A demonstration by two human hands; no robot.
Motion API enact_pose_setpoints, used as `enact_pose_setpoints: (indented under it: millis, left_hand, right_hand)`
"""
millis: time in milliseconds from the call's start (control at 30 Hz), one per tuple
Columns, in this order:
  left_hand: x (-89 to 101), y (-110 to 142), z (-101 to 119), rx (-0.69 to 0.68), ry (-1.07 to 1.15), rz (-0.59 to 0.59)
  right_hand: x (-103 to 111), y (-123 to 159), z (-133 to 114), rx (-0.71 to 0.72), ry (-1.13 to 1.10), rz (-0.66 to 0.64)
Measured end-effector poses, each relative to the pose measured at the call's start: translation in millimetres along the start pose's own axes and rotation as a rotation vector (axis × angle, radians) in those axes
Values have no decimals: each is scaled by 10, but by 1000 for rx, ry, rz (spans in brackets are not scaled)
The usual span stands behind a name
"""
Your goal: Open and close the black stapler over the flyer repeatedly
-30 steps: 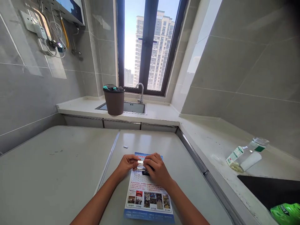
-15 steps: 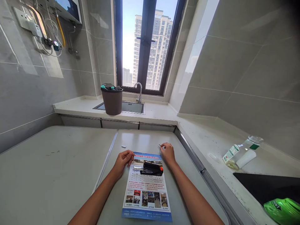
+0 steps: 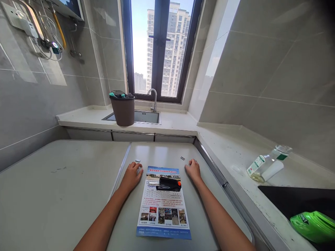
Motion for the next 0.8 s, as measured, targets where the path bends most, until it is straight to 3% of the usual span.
enact_pose_setpoints:
  millis: [167, 267, 567, 800]
  left_hand:
    - [-45, -12, -97, 28, -197, -15]
    - [-89, -24, -103, 35, -254, -34]
    - [-195, -5, -119, 68, -237, -90]
    - [-98, -45, -69, -27, -353, -41]
  right_hand:
    - [23, 469, -279, 215, 110, 9]
    - [76, 610, -374, 259, 105, 25]
    - [108, 505, -233, 163, -41, -29]
    - [205, 455, -218, 119, -183, 19]
Point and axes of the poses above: each hand's wrist, its own y-axis away from the middle knuckle, its own x-axis out of the back of the hand, z = x × y, the point moved 9 cm from there along -y, towards the middle knuckle, and after that the axes turned 3 degrees about y, right-handed, at the moved point
